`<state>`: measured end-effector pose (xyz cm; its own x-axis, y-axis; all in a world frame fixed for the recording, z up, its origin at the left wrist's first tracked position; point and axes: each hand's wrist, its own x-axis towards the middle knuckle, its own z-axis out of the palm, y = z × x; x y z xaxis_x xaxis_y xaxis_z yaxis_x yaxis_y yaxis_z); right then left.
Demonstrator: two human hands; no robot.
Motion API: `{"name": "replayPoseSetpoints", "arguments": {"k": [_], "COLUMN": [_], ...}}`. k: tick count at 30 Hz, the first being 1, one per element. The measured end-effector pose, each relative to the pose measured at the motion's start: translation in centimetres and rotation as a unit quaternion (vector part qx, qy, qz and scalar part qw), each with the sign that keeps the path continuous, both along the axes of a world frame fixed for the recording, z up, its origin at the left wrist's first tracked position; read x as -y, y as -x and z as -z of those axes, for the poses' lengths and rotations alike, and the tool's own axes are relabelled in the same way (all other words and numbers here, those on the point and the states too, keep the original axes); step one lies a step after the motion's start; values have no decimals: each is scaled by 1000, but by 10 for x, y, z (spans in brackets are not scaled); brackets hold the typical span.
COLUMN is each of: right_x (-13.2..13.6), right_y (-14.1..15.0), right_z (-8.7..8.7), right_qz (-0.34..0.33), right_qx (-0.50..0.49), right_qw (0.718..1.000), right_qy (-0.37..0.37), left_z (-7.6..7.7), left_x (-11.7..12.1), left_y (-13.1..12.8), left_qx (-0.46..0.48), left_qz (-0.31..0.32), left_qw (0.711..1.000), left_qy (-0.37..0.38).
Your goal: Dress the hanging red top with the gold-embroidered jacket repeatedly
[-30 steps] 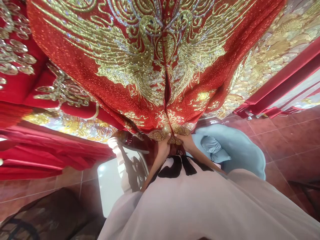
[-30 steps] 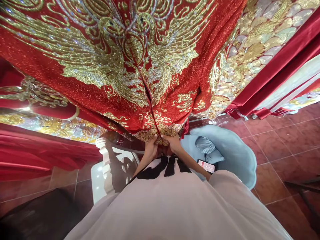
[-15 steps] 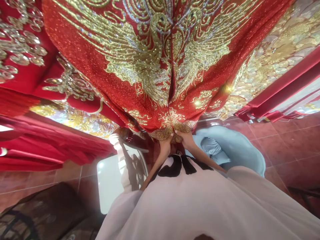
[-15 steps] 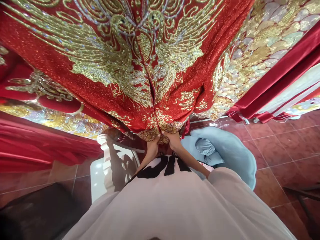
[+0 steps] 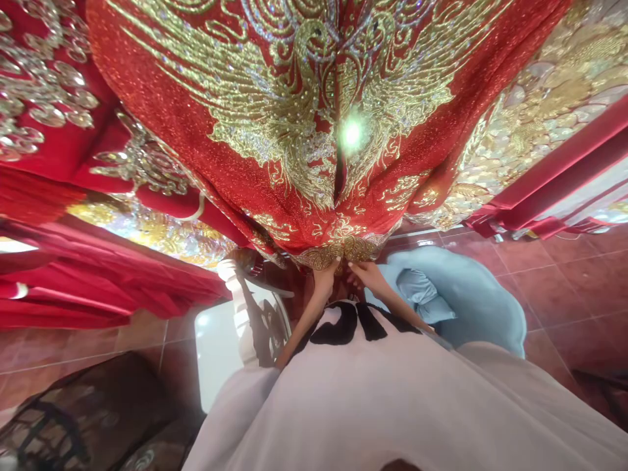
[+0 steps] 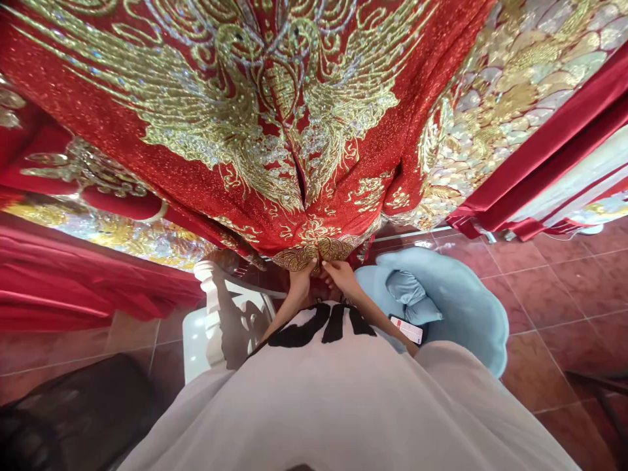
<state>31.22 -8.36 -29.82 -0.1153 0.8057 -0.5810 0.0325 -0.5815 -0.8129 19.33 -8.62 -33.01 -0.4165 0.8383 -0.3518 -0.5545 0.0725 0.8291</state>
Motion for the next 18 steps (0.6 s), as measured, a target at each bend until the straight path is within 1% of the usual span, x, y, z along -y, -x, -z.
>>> {"name": "replayPoseSetpoints", "arguments": {"k": [2, 4, 7, 9, 12, 14, 16, 18], "right_x": [-6, -11, -18, -21, -25, -28, -33, -37], "right_y": [11, 21, 28, 29, 30, 31, 31, 32], "right_z": [-6, -11, -15, -16, -17, -16, -16, -15], "right_qz": [16, 45, 89, 96, 77, 68, 74, 94], "right_qx": [-2, 3, 13, 5, -30, -49, -53, -44], "right_qw": [999, 997, 992, 992, 995, 996, 995, 994], "right_qy": [-28, -56, -85, -81, -48, -33, -30, -37], "left_z": [1, 3, 6, 8, 11, 12, 12, 11], "left_x": [-1, -3, -6, -7, -7, -10, -15, -21], "left_y": [1, 2, 4, 5, 2, -2, -8, -14], "left_qx": [1, 10, 39, 73, 137, 174, 201, 221], "left_qz": [6, 13, 28, 58, 122, 150, 156, 148], "left_qw": [1000, 1000, 999, 996, 983, 972, 965, 962], "left_qy": [1, 1, 0, 5, 28, 44, 55, 63]}}
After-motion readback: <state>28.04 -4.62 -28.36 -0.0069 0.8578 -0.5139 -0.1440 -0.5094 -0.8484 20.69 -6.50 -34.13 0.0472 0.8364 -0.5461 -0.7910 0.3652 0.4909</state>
